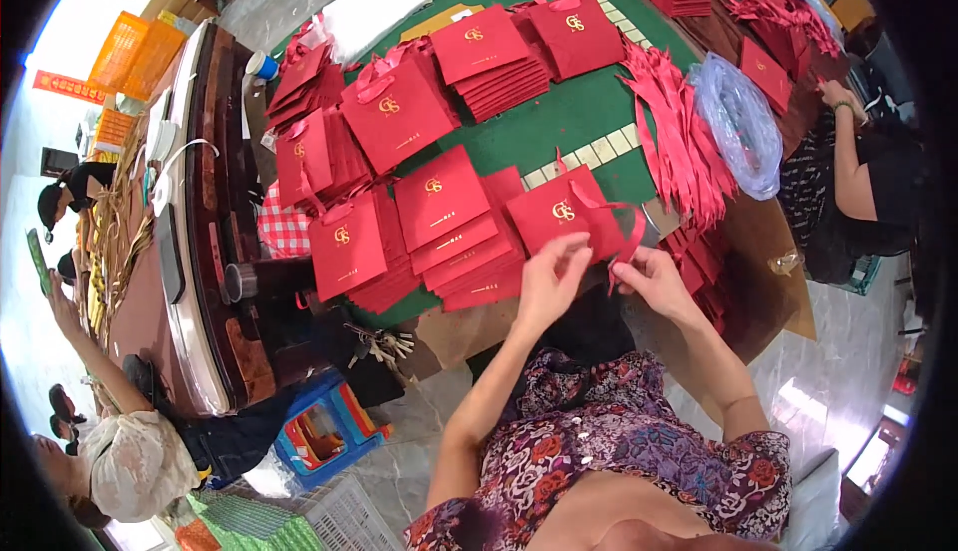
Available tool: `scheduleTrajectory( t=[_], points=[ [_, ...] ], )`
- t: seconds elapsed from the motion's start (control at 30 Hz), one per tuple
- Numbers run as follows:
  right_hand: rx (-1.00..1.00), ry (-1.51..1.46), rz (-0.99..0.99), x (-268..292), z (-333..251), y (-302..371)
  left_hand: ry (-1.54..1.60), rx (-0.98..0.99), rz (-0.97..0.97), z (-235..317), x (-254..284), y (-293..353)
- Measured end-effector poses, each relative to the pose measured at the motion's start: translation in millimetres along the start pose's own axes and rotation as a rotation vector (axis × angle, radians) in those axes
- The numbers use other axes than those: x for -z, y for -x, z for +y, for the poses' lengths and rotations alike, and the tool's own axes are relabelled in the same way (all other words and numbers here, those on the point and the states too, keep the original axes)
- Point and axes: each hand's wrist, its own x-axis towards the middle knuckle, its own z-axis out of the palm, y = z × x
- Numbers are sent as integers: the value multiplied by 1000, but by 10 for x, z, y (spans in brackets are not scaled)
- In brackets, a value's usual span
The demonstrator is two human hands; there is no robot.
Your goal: The person attaches ribbon handles to paper gift bags by threading ribbons through the slots of each bag and fastening them by hand.
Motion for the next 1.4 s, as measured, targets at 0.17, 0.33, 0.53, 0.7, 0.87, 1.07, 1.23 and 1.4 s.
scheduleTrajectory(
  t=[0.17, 0.33, 0.53, 0.7, 0.87, 1.07, 1.23, 1.4],
  points=[
    [165, -59, 85, -165, -114, -326, 75, 76, -84, -74, -36, 115],
    [224, -103, 69, -302, -115, -464, -81, 160, 73, -9, 130, -5],
    [601, 685, 238, -461, -434, -274, -546, -132, 255, 78, 283, -100],
    [962, 709, 164, -642, -576, -243, -604, -104, 198, 151, 324, -147],
    [989, 995, 236, -585, -556, -661, -536, -122, 193, 206, 292, -194],
    [698, 613, 87, -532, -398, -947, -780, -265, 243, 307, 480, -438],
    [628, 601, 103, -538, -307, -1090, -1081, -240, 178, 240, 591, -666],
    [689, 689, 128, -579, -315, -1125, -1065, -231, 122, 108, 583, -690]
  ],
)
